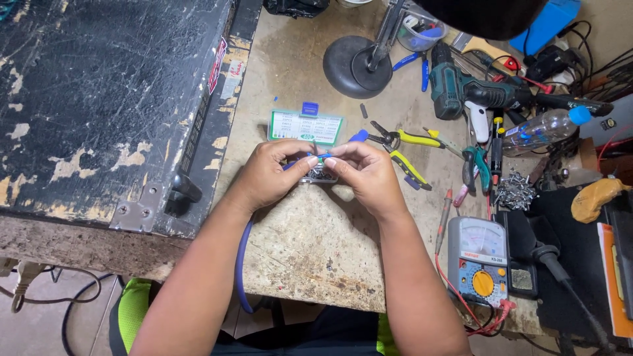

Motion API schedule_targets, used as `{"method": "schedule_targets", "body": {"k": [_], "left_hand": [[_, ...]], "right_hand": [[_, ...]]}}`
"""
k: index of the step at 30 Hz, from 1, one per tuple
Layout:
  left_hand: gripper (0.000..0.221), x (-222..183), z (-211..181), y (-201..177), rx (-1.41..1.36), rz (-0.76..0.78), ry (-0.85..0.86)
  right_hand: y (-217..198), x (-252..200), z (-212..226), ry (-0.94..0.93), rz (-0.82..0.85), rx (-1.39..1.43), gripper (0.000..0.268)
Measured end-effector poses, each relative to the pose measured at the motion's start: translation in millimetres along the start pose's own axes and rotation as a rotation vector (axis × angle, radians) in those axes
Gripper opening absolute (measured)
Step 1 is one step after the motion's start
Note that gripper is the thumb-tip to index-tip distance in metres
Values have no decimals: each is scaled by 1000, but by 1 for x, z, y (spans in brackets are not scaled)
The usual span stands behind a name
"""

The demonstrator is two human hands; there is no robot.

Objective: Stripping a blue wire and using a small screwdriver to secure it into a terminal block, followed by organizing small electronic components.

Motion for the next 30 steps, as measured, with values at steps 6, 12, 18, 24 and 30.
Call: {"method": "schedule_targets", "body": {"k": [6, 12, 18, 24, 30], "left_hand": [[16, -1, 2, 0, 11, -6, -4], [18, 1, -14, 1, 17, 14, -2], [22, 1, -5, 0, 64, 24, -54], [20, -1, 3, -3, 87, 21, -125], [20, -4, -6, -3, 92, -30, -98]], "right_hand": [[-1, 1, 0, 33, -18, 37, 19], [-5, 1, -12, 58, -49, 84, 16], [15, -3, -1, 178, -87, 305, 16], [19, -12, 19, 241, 38, 141, 22], [11, -8, 1, 246, 87, 90, 26]]}}
Point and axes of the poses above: each hand's wrist, its own x-axis towards the middle knuckle, its own y-axis out of the palm, z = x × y, the point moved 3 cm from there along x, towards the middle knuckle, and after that the axes turned 9 degrees about x, right-handed, at the moved point
